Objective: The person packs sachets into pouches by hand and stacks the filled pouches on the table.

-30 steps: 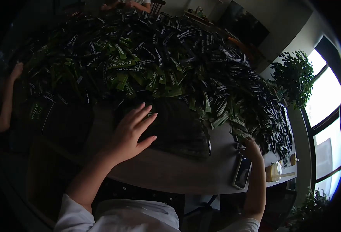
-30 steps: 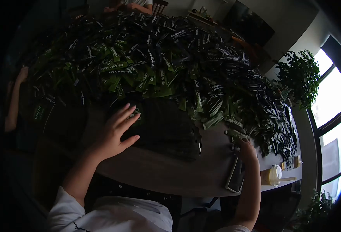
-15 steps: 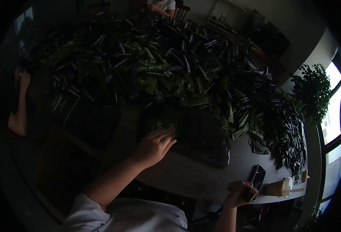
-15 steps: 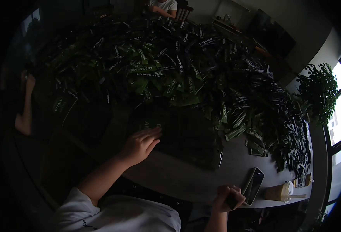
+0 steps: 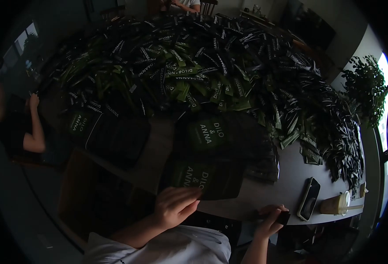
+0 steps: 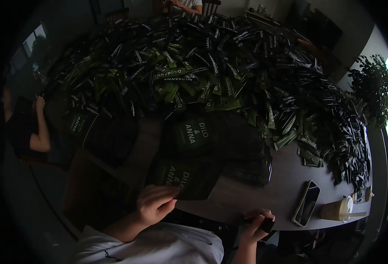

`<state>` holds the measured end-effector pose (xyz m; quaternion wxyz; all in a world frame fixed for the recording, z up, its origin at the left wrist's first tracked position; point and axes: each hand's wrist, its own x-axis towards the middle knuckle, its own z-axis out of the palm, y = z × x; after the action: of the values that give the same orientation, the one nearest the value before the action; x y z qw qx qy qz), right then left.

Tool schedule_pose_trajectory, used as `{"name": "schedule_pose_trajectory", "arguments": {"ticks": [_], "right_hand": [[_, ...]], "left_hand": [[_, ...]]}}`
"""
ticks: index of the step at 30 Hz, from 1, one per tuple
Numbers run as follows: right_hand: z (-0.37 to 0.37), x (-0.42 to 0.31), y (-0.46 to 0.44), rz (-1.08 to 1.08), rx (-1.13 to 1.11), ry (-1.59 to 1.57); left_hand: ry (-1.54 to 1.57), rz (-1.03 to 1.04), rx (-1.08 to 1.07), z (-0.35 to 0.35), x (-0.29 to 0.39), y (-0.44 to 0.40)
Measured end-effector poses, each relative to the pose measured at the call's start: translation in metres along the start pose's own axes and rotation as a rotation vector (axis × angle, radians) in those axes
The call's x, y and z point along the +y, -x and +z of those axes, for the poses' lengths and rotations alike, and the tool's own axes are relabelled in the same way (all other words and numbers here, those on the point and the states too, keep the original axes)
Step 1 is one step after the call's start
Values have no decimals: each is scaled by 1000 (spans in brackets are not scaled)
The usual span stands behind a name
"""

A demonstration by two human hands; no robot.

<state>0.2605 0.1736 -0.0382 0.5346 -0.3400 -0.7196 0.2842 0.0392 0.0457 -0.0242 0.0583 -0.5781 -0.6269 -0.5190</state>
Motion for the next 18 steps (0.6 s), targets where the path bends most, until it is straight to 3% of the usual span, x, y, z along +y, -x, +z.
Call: {"name": "schedule_pose_trajectory", "arguments": {"ticks": [1, 3, 5, 7, 9, 10, 12, 14, 16, 18], "right_hand": [[3, 3, 4, -4, 1, -4], [12, 3, 12, 396, 95, -242], [11, -9, 9, 347, 63, -408], [10, -22, 9, 491, -104, -631], [22, -42, 8, 708, -64, -451], [25, -54, 6, 741, -99, -401], [27, -39, 8, 405, -266, -126], [36, -53, 7, 452, -152, -66], [34, -50, 17, 702, -192, -293], [31, -56, 25, 582, -447, -193]], "left_hand": [[8, 13, -11, 1, 4, 2], [-22, 26, -46, 2, 8, 5], [-59, 69, -87, 2, 9, 11], [-73, 124, -149, 5, 12, 11], [-37, 198, -219, 14, 15, 15], [-17, 232, -270, 15, 16, 18], [-49, 308, -366, 14, 17, 23], [-59, 294, -405, 10, 11, 31], [-142, 214, -426, 6, 18, 26], [-148, 104, -360, 6, 21, 27]]}}
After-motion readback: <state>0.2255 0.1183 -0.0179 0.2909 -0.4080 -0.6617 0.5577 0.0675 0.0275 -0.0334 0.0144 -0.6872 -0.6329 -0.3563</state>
